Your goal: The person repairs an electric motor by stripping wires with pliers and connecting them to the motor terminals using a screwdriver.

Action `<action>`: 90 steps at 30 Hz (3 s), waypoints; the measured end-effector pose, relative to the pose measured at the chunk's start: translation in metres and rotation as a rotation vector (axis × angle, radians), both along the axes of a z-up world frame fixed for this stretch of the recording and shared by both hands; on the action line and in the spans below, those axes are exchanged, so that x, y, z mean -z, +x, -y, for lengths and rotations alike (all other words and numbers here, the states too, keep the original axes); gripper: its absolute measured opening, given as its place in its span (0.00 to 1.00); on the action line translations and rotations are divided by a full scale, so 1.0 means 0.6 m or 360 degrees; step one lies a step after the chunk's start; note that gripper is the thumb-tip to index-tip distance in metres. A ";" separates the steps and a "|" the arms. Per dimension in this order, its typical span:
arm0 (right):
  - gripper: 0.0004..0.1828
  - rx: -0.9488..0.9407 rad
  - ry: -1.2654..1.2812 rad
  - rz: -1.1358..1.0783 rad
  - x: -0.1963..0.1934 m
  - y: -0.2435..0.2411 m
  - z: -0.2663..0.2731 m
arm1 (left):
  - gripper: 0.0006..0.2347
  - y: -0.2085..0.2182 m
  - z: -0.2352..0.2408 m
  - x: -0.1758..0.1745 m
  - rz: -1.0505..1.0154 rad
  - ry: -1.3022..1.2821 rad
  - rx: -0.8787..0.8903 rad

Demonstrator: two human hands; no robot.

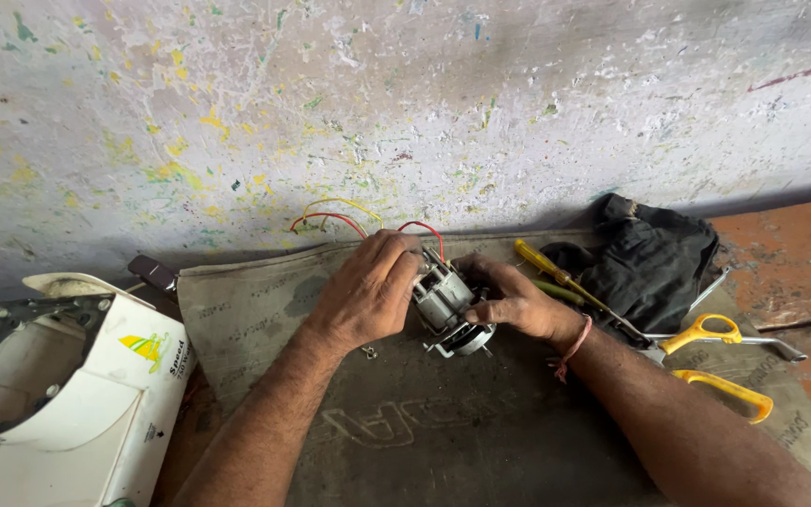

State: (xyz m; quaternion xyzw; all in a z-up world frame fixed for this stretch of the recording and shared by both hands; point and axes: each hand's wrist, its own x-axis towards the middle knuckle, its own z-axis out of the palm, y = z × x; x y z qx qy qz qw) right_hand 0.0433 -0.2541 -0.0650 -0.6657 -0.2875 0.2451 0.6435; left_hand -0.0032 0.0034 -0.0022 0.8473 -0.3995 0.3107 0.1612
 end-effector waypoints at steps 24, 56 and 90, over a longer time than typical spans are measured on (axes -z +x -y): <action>0.42 -0.0002 -0.0014 0.0149 -0.004 -0.005 -0.003 | 0.11 -0.018 0.002 0.026 0.0370 0.0062 -0.0132; 0.44 0.0047 -0.0046 0.0457 0.005 -0.013 -0.005 | 0.08 -0.017 0.009 -0.038 0.0179 0.0540 0.0001; 0.36 0.0459 0.0536 -0.0013 0.004 -0.176 -0.045 | 0.30 -0.207 0.076 0.079 -0.0711 -0.1504 -0.0681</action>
